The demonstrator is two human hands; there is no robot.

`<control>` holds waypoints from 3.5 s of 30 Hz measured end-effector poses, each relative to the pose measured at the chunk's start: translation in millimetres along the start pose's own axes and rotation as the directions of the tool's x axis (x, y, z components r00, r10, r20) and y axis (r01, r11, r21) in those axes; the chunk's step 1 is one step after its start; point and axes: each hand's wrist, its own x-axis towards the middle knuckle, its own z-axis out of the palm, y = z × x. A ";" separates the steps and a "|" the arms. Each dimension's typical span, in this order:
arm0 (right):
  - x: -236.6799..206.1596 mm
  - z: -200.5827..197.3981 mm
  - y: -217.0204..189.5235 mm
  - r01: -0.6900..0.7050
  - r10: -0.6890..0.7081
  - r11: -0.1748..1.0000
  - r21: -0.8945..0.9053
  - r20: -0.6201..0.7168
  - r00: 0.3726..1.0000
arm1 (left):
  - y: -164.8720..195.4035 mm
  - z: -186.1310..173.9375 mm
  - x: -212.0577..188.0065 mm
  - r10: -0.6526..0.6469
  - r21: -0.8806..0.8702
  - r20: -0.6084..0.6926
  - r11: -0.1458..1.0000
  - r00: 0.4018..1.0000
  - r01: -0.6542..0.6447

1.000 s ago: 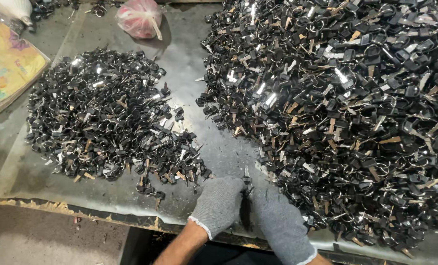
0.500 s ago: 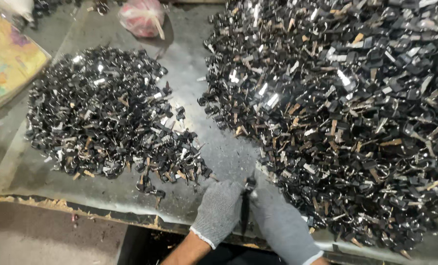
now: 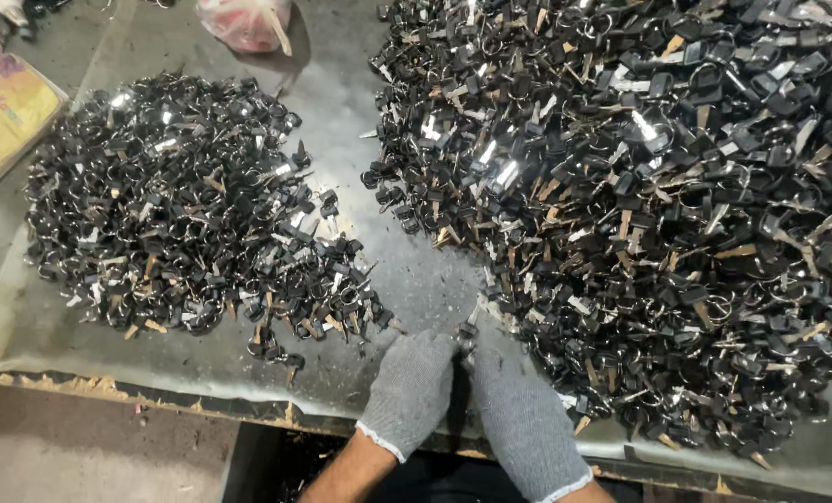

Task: The person, wearing gray work gloves, repeatedly scoops small black metal parts from a large pile on a metal worktable and moves them onto a separate smaller pile, gradually building up the sorted heap while pushing stray pieces into place.

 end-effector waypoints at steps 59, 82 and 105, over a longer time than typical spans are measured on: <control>8.5 -21.7 11.3 -0.234 0.208 0.972 0.018 0.397 0.894 | 4.8 8.5 -14.2 -0.106 0.124 -0.028 0.986 0.994 0.108; -6.9 28.4 19.2 -0.083 0.067 0.995 0.053 0.260 0.963 | 11.9 -25.0 54.5 0.297 -0.229 0.186 0.940 0.936 -0.253; 17.1 -34.1 0.0 -0.230 0.192 0.973 0.038 0.426 0.884 | -8.9 -0.4 5.9 0.036 0.079 0.027 0.996 0.999 -0.038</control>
